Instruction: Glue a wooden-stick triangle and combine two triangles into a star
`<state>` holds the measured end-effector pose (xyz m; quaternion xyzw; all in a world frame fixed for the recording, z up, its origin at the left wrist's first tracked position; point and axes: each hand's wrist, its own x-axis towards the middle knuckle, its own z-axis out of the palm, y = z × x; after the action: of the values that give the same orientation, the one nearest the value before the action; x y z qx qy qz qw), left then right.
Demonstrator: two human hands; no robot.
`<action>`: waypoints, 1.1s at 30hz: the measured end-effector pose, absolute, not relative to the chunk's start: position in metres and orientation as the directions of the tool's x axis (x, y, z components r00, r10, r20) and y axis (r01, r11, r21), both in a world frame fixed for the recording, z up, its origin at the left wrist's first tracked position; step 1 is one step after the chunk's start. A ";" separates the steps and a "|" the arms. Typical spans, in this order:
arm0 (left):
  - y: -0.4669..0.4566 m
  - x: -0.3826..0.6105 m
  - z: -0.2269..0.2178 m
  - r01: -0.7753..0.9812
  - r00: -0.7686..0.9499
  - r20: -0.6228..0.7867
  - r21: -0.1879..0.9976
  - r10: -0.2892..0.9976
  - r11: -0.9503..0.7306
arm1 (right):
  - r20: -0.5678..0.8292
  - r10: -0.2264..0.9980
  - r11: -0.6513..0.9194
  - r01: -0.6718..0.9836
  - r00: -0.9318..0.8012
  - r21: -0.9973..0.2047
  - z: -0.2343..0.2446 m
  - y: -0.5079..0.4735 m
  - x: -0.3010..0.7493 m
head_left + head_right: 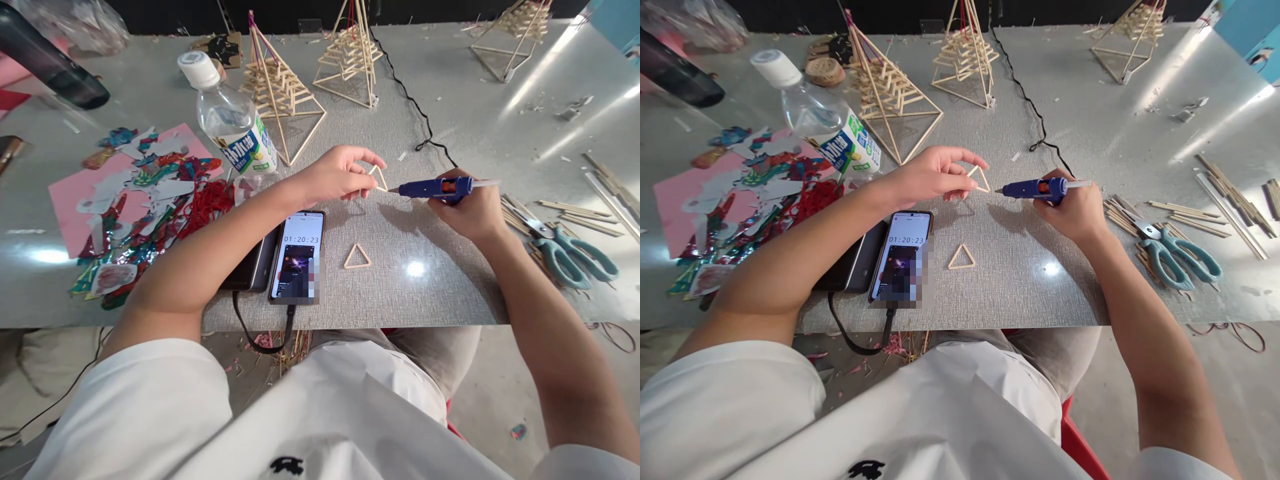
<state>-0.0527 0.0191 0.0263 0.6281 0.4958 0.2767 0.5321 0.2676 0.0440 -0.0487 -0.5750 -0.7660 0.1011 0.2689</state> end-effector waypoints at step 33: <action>0.022 -0.053 0.023 0.320 0.379 -0.158 0.947 0.912 0.031 | 0.290 0.933 0.329 0.837 -0.214 -0.438 -0.049 0.044 0.269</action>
<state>-0.0530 0.0216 0.0230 0.6380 0.4826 0.2782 0.5316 0.2695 0.0442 -0.0493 -0.5718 -0.7735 0.0934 0.2567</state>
